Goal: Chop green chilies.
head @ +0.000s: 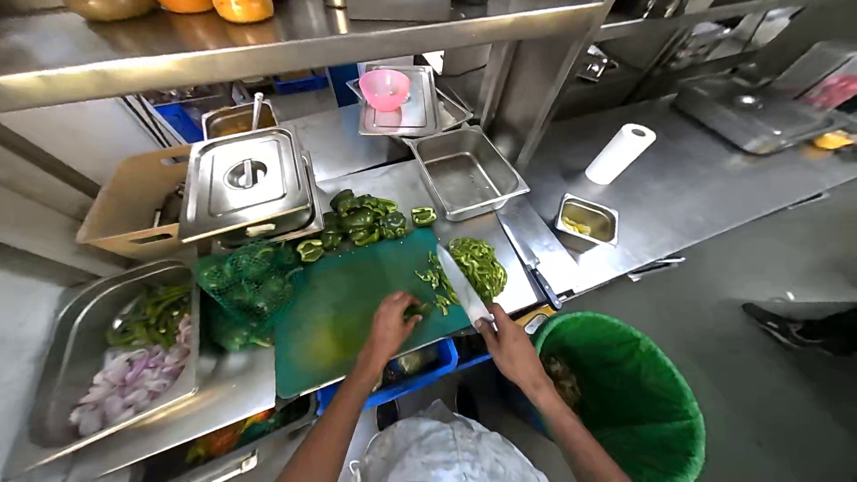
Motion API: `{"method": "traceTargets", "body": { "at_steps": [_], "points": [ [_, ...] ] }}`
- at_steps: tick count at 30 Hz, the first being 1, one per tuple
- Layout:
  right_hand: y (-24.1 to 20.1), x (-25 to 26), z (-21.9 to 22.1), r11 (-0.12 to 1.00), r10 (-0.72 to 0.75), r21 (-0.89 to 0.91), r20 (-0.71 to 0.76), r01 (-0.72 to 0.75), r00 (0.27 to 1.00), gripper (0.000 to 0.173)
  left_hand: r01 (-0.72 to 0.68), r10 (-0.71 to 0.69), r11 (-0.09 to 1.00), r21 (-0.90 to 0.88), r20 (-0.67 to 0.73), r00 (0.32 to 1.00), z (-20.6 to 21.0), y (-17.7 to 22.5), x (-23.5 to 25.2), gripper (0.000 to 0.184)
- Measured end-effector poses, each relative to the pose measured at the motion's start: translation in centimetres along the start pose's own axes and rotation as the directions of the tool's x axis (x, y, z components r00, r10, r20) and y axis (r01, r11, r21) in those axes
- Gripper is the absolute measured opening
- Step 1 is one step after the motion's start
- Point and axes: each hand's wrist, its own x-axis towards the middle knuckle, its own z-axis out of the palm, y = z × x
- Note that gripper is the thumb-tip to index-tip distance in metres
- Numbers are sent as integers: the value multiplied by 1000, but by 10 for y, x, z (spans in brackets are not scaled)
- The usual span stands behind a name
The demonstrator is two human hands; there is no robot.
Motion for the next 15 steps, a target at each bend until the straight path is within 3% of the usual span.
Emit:
{"method": "traceTargets", "body": {
  "at_steps": [2,6,11,15],
  "points": [
    [-13,-3,7,982,35,-188,66,-22,997,35,-55,54,998,-42,-25,998,6,-5,3,22],
    [-30,0,21,921,107,-388,192,-24,975,36,-161,165,986,-44,142,976,0,1,15,17],
    [-22,15,32,892,119,-452,259,11,958,36,-257,277,961,-106,297,914,-12,-6,39,20],
    [-32,12,2,860,84,-506,269,67,959,34,-261,293,956,-137,342,893,-15,-6,49,20]
  ]
}}
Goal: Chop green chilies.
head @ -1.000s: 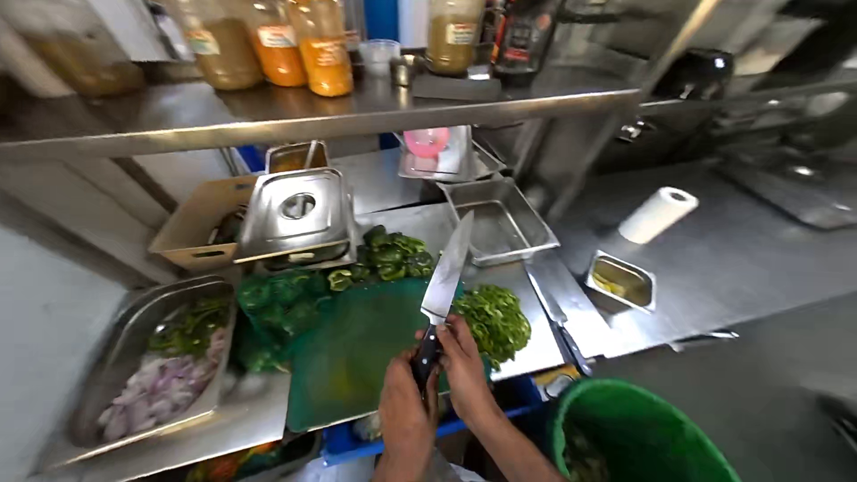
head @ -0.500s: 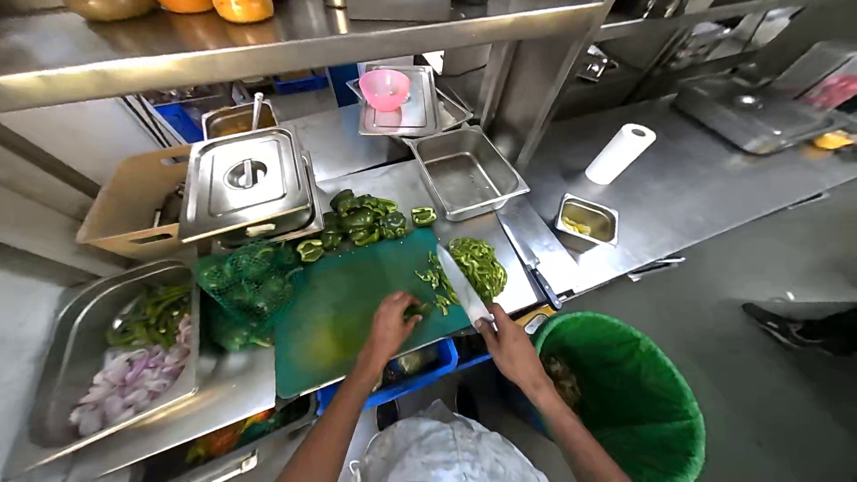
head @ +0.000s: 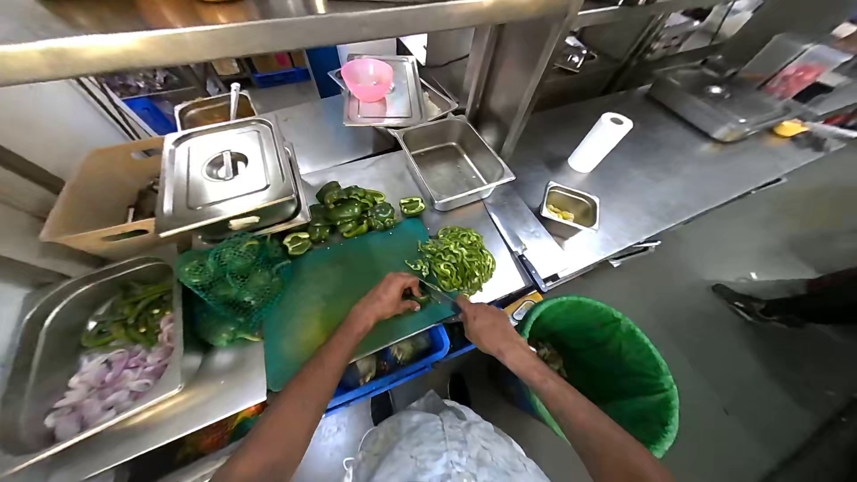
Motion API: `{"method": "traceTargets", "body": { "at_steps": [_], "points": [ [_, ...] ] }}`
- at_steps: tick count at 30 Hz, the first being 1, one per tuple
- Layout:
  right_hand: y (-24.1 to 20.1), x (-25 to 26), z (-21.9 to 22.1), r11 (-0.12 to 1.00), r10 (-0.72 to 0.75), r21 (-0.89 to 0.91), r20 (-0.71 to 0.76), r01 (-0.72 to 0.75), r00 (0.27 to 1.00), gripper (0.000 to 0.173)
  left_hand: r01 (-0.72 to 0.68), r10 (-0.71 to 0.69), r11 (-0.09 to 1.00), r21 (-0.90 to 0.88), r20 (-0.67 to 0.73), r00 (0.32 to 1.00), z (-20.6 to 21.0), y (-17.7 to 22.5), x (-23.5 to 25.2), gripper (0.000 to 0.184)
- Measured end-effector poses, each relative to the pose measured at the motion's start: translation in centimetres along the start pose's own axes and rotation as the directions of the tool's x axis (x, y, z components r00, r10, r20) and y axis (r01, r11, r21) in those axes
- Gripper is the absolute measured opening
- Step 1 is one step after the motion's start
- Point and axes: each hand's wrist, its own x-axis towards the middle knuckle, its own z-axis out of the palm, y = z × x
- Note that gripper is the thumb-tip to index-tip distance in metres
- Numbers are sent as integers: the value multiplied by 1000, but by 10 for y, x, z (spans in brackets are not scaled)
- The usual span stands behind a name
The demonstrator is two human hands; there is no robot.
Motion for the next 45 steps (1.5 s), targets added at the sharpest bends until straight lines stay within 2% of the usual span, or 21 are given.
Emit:
{"method": "traceTargets", "body": {
  "at_steps": [3,7,12,16,21,25,29,30,33,36,39,43,45],
  "points": [
    [-3,-4,-18,999,2,-38,33,-1,999,35,-35,35,999,-9,-9,999,1,0,0,18],
    [-1,32,15,998,-52,47,53,49,997,35,-75,76,997,18,-40,996,1,-3,0,18],
    [6,7,-25,999,-40,-34,46,42,998,39,-65,65,998,-4,-67,996,2,-3,-3,17],
    [3,37,10,994,-92,58,83,88,992,35,-70,68,997,-12,-84,994,4,-6,-4,16],
    [11,8,-32,997,-76,-20,66,78,995,38,-72,67,997,-39,-114,991,5,-6,-6,15],
    [3,36,4,994,-102,59,112,96,988,36,-71,70,997,-2,-119,990,7,-6,-6,15],
    [11,17,-31,994,-111,-12,89,113,990,34,-79,77,997,-11,-152,985,9,-6,-9,15],
    [11,16,-30,994,-106,-11,88,107,990,35,-85,82,996,-9,-167,983,10,-7,-10,15],
    [5,35,9,992,-114,62,116,108,987,36,-113,126,991,69,-239,963,15,-9,-13,17],
    [2,44,16,991,-124,70,129,116,984,34,-134,189,972,191,-306,933,15,-15,-15,17],
    [3,39,8,992,-124,44,131,119,984,32,-156,210,964,213,-263,942,12,-16,-13,17],
    [4,8,-43,993,-92,-68,76,97,993,35,-171,215,960,221,-193,958,4,-7,-10,15],
    [-3,11,-38,994,-71,-76,81,78,994,36,-163,204,961,221,-175,963,4,-7,-11,14]
  ]
}}
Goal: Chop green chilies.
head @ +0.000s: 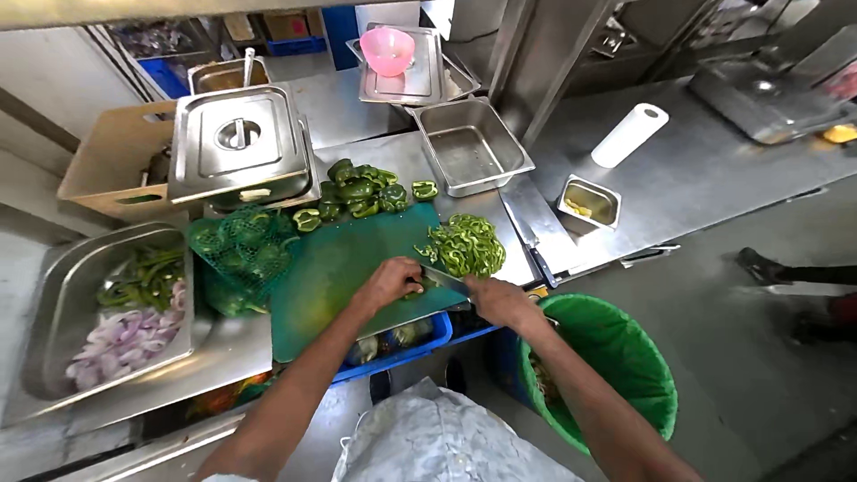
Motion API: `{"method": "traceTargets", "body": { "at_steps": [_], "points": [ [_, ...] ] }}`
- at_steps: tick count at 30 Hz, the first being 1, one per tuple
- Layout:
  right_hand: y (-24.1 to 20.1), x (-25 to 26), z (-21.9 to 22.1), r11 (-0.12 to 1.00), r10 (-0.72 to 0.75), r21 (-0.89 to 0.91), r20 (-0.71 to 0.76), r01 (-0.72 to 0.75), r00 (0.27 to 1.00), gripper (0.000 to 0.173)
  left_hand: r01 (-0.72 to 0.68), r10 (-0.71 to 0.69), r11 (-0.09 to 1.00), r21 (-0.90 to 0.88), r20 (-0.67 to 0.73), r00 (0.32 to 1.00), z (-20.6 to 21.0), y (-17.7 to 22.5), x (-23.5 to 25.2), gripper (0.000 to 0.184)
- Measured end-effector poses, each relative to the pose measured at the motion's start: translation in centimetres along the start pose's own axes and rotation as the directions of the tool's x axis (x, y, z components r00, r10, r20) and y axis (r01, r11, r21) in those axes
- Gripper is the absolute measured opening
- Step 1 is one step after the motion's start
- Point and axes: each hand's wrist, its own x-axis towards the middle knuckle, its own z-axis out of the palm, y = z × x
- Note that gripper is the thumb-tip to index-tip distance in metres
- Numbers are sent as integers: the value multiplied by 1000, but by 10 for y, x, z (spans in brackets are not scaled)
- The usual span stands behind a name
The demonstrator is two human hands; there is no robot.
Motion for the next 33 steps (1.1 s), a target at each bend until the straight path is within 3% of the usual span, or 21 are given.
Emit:
{"method": "traceTargets", "body": {
  "at_steps": [3,8,12,16,20,25,28,33],
  "points": [
    [-4,32,35,994,-32,106,42,27,999,42,-15,15,1000,-18,-8,1000,4,-4,0,14],
    [5,1,-2,999,-46,8,7,46,999,38,-10,8,1000,-29,-41,999,5,-6,-4,16],
    [0,35,35,994,-84,80,50,80,995,38,-27,26,999,-32,-39,999,7,-8,-3,16],
    [8,4,-6,998,-64,17,50,63,997,33,-12,8,998,-58,-67,998,5,-8,-7,15],
    [0,35,31,990,-91,114,83,81,992,40,-7,3,999,-52,-64,998,9,-8,-6,15],
    [10,8,-5,995,-75,64,64,71,995,38,7,-13,998,-56,-94,995,10,-10,-8,15],
    [-1,33,37,989,-74,131,87,62,993,38,-3,-3,998,-56,-108,994,15,-11,-12,13],
    [5,35,43,981,-93,166,-50,100,994,31,32,-35,999,-38,-107,994,18,-11,-23,10]
  ]
}}
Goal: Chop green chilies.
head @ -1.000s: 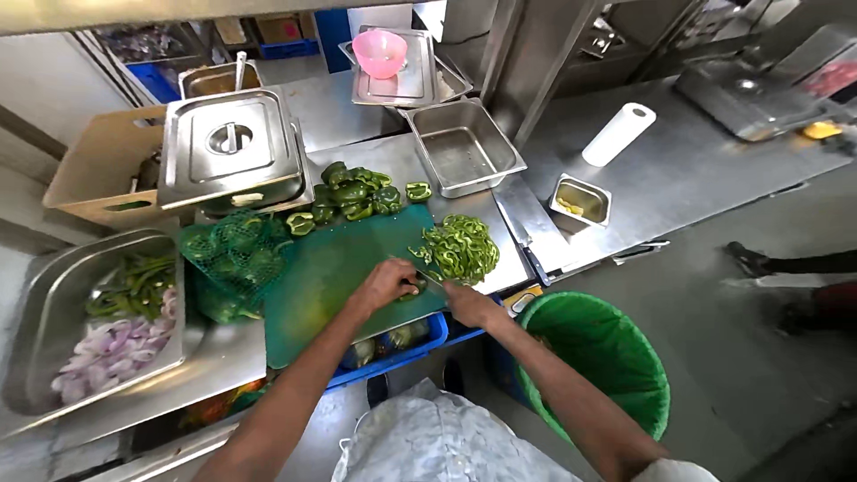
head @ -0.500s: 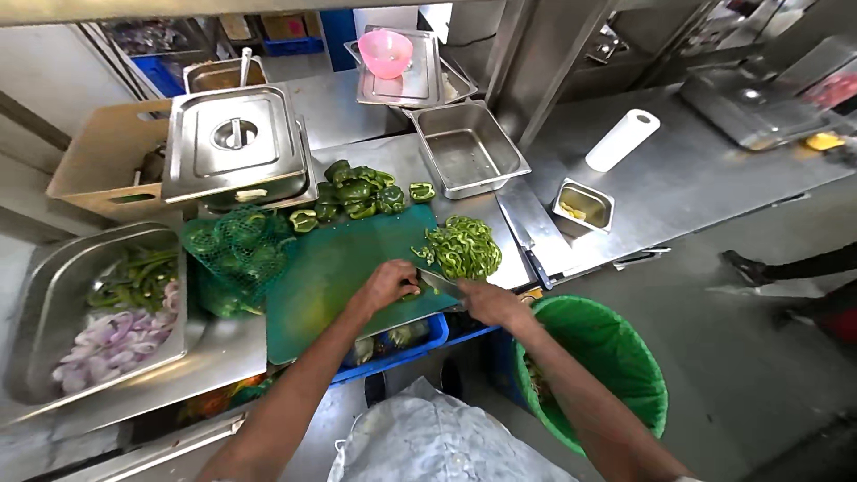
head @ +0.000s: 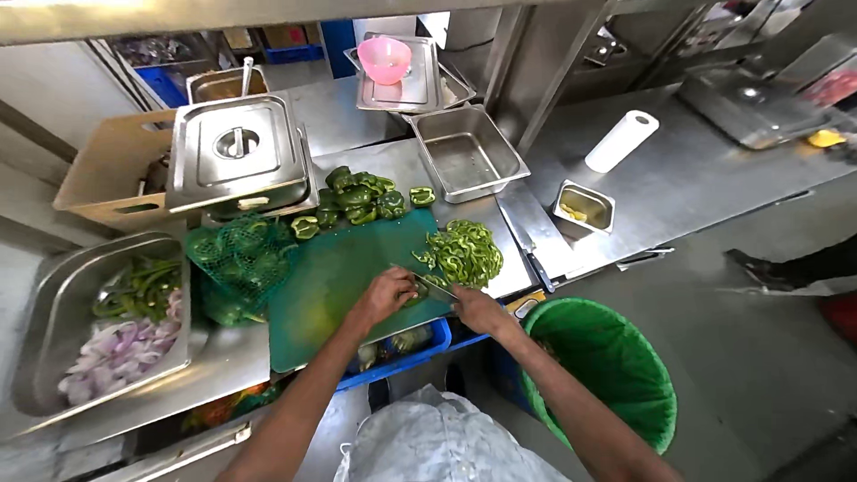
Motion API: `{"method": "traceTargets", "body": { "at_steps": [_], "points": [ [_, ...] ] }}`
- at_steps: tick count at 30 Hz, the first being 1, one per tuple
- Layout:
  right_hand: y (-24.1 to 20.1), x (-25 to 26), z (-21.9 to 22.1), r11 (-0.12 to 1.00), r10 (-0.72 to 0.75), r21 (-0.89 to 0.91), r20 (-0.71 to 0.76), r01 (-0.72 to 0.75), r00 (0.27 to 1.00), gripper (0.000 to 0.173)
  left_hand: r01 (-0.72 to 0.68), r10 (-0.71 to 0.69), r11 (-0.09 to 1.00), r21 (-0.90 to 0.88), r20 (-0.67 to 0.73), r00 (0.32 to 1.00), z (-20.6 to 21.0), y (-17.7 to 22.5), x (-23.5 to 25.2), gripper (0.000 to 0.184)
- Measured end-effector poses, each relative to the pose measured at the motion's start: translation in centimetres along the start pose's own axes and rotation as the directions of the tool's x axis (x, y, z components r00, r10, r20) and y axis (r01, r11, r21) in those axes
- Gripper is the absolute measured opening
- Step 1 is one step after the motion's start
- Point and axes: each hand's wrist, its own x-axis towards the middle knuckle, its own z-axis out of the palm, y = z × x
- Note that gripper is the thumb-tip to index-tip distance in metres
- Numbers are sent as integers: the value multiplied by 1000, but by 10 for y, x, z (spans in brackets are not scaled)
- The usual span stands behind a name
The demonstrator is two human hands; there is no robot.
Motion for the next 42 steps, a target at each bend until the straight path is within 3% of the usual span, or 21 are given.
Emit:
{"method": "traceTargets", "body": {
  "at_steps": [2,5,11,15,20,24,29,33,38,42],
  "points": [
    [-3,-3,2,998,0,-70,-62,-5,998,36,19,-19,1000,-8,-13,1000,0,1,2,8],
    [-19,-4,14,988,69,-133,-25,-72,997,51,25,-25,1000,-9,-14,1000,-2,2,3,8],
    [-34,-37,-27,966,88,-243,-21,-90,996,51,20,-20,1000,6,14,1000,-12,5,5,9],
    [-30,-6,0,983,84,-163,29,-79,996,49,-5,5,1000,7,-3,1000,-11,4,5,10],
    [-44,-36,-39,964,93,-249,-9,-92,996,59,-2,2,1000,3,-3,1000,-9,-2,5,8],
    [-34,-3,-5,985,90,-151,39,-83,995,53,5,-5,1000,-7,-1,1000,-8,-2,7,8],
    [-39,-35,-46,964,77,-257,17,-70,997,53,22,-22,999,-24,-17,1000,-11,2,6,7],
    [-35,-3,-6,984,79,-164,38,-72,996,48,14,-14,1000,-18,-29,999,-7,1,4,5],
    [-39,-32,-45,964,51,-263,9,-47,999,46,6,-7,1000,-13,-68,998,-4,0,0,7],
    [-34,4,-5,981,80,-179,46,-70,996,49,11,-12,1000,-13,-82,997,-3,1,-1,6]
  ]
}}
